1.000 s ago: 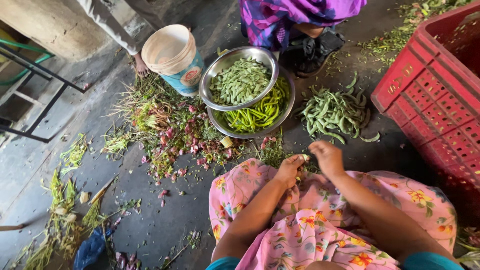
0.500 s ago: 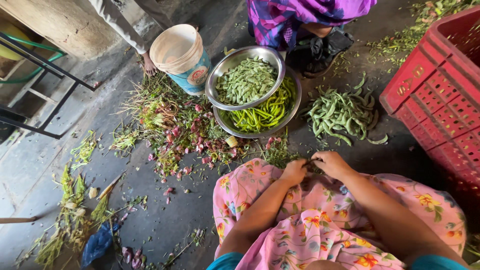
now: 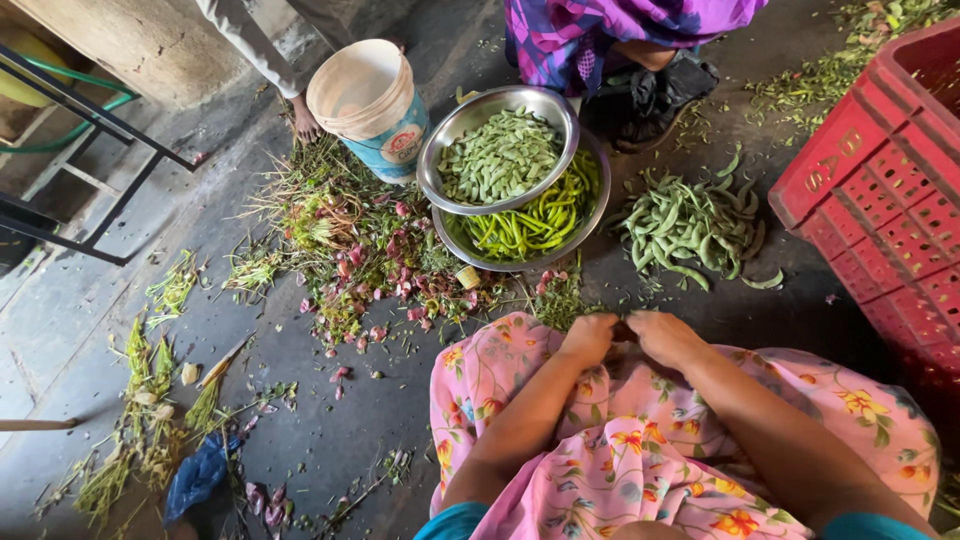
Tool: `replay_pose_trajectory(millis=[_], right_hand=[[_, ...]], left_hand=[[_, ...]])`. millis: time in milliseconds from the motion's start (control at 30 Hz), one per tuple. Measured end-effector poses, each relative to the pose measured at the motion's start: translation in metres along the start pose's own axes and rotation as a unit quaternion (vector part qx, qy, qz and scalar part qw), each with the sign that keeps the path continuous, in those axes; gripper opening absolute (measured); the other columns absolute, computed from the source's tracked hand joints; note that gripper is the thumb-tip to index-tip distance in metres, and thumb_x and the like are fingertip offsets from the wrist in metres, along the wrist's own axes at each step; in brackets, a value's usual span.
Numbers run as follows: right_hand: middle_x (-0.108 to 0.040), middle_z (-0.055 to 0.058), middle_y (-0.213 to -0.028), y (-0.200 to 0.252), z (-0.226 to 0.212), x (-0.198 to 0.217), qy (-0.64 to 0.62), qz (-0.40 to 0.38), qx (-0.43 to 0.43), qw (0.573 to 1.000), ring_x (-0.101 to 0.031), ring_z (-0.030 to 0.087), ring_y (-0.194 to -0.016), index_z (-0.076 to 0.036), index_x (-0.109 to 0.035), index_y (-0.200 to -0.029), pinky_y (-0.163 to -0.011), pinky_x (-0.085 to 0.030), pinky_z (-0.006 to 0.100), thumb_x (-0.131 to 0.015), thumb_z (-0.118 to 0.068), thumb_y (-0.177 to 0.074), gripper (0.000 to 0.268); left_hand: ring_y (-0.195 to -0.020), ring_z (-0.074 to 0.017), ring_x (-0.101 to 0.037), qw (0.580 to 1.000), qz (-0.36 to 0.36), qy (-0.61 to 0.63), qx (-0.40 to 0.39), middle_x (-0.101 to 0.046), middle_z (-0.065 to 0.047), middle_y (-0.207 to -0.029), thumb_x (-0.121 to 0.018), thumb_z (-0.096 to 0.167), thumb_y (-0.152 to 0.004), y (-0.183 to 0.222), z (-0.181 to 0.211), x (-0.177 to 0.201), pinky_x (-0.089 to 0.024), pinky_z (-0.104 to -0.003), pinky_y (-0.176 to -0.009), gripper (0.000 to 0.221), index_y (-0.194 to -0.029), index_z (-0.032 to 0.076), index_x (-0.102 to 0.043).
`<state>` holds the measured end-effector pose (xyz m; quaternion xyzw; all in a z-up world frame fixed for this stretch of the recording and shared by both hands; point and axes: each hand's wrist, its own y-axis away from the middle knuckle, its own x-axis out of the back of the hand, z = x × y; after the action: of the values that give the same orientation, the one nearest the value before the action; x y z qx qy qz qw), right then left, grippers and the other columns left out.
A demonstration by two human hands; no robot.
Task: The person sits on the floor and shells green beans by hand, removing the ends and placing the beans into a metal bowl. The person also handles a red crate and a metal bowl containing green beans.
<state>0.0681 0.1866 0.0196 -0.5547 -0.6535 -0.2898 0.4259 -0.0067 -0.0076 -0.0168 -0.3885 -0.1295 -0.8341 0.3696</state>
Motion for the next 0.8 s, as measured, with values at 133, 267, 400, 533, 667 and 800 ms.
replay_pose_trajectory(millis=[133,267,400,533,667,800], right_hand=[[-0.071,0.018,-0.099,0.003,-0.013,0.012,-0.093,0.119,0.016,0.988,-0.069,0.039,-0.09,-0.002,-0.068,-0.097,-0.075,-0.056,0.045,-0.059,-0.008,-0.084,0.017],[-0.068,0.01,-0.086,-0.001,0.003,0.018,-0.472,0.178,-0.175,0.846,-0.062,0.024,-0.073,-0.001,-0.068,-0.102,-0.062,-0.05,0.034,-0.064,-0.02,-0.104,0.019],[-0.069,0.001,-0.078,-0.002,0.024,0.004,-0.742,0.043,-0.313,0.591,-0.06,0.013,-0.062,-0.01,-0.067,-0.103,-0.047,-0.035,0.024,-0.06,-0.022,-0.096,0.015],[-0.062,0.002,-0.071,-0.002,0.016,-0.013,-0.762,0.014,-0.385,0.52,-0.059,0.018,-0.058,-0.015,-0.064,-0.097,-0.044,-0.034,0.027,-0.06,-0.043,-0.096,0.028],[-0.059,-0.002,-0.07,-0.009,0.001,-0.013,-0.722,-0.013,-0.354,0.594,-0.057,0.013,-0.058,-0.017,-0.069,-0.1,-0.045,-0.03,0.025,-0.067,-0.035,-0.094,0.019],[-0.067,0.005,-0.076,0.002,-0.011,-0.016,-0.521,-0.016,-0.306,0.796,-0.055,0.016,-0.061,-0.012,-0.08,-0.105,-0.052,-0.04,0.033,-0.073,-0.023,-0.091,0.019]], left_hand=[[-0.073,-0.0235,-0.065,0.937,-0.048,0.288,0.194,-0.074,-0.017,-0.093,-0.057,0.008,-0.095,-0.007,-0.007,0.002,-0.056,-0.043,-0.066,0.03,-0.121,0.009,-0.073],[-0.082,-0.0108,-0.059,0.823,-0.029,0.534,0.19,-0.072,-0.003,-0.098,-0.066,0.022,-0.104,-0.014,0.003,0.002,-0.055,-0.033,-0.073,0.023,-0.118,0.005,-0.074],[-0.094,-0.0157,-0.068,0.958,0.073,0.276,0.01,-0.075,-0.008,-0.102,-0.074,0.023,-0.096,-0.004,0.028,0.015,-0.055,-0.032,-0.087,0.022,-0.114,0.011,-0.08],[-0.09,-0.0211,-0.066,0.992,0.077,0.1,-0.031,-0.065,-0.014,-0.108,-0.08,0.027,-0.087,0.005,0.053,0.024,-0.057,-0.034,-0.086,0.031,-0.116,0.018,-0.082],[-0.091,-0.0237,-0.063,0.939,0.094,0.317,0.096,-0.062,-0.015,-0.12,-0.079,0.032,-0.09,-0.001,0.041,0.024,-0.053,-0.036,-0.086,0.058,-0.142,0.016,-0.058],[-0.119,-0.0178,-0.058,0.821,0.077,0.546,0.147,-0.06,-0.007,-0.136,-0.066,0.04,-0.108,-0.011,0.026,0.003,-0.05,-0.036,-0.101,0.06,-0.158,0.014,-0.046]])
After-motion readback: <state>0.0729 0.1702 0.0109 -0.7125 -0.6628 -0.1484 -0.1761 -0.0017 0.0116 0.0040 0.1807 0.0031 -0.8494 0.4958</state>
